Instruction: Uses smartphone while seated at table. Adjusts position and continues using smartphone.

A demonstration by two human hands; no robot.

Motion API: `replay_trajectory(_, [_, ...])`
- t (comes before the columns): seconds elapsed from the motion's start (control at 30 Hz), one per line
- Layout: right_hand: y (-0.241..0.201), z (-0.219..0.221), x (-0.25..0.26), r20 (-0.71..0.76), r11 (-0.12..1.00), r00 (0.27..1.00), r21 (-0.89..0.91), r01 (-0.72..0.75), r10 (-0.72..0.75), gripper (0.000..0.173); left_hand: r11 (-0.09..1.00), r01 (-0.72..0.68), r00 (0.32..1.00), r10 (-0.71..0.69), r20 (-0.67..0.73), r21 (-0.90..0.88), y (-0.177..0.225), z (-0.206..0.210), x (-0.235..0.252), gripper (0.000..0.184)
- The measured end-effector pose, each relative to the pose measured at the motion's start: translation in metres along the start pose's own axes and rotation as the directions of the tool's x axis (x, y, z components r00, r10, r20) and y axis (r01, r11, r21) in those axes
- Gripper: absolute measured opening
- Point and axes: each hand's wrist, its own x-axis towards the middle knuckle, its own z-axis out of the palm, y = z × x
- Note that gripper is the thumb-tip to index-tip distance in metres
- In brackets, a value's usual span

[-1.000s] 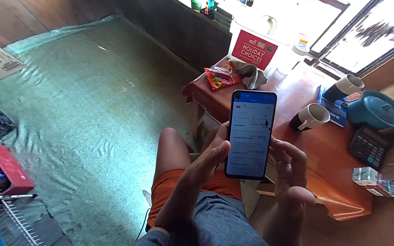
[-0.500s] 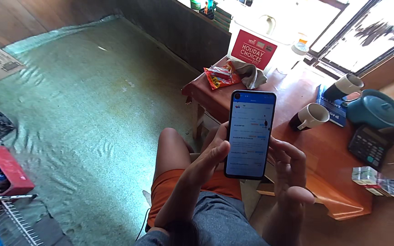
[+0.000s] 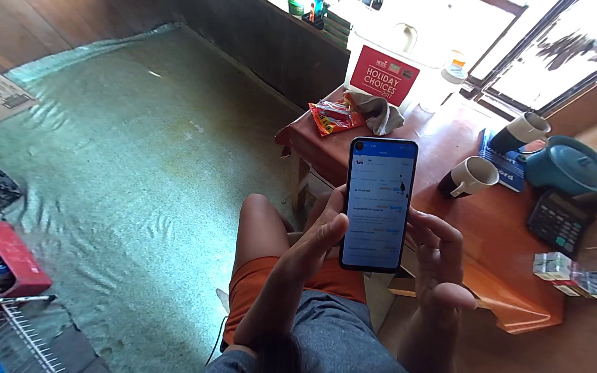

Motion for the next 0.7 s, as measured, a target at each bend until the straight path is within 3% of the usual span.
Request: replay_trajectory(0.7, [0.0012,-0.0008,-0.0007,-0.005,1.0,1.0,-0.002,-0.004,0.004,0.065,0.999,0.01,1.0,-0.01,-0.014,0.037,0.0016,-0.0001,0.0009,0.091])
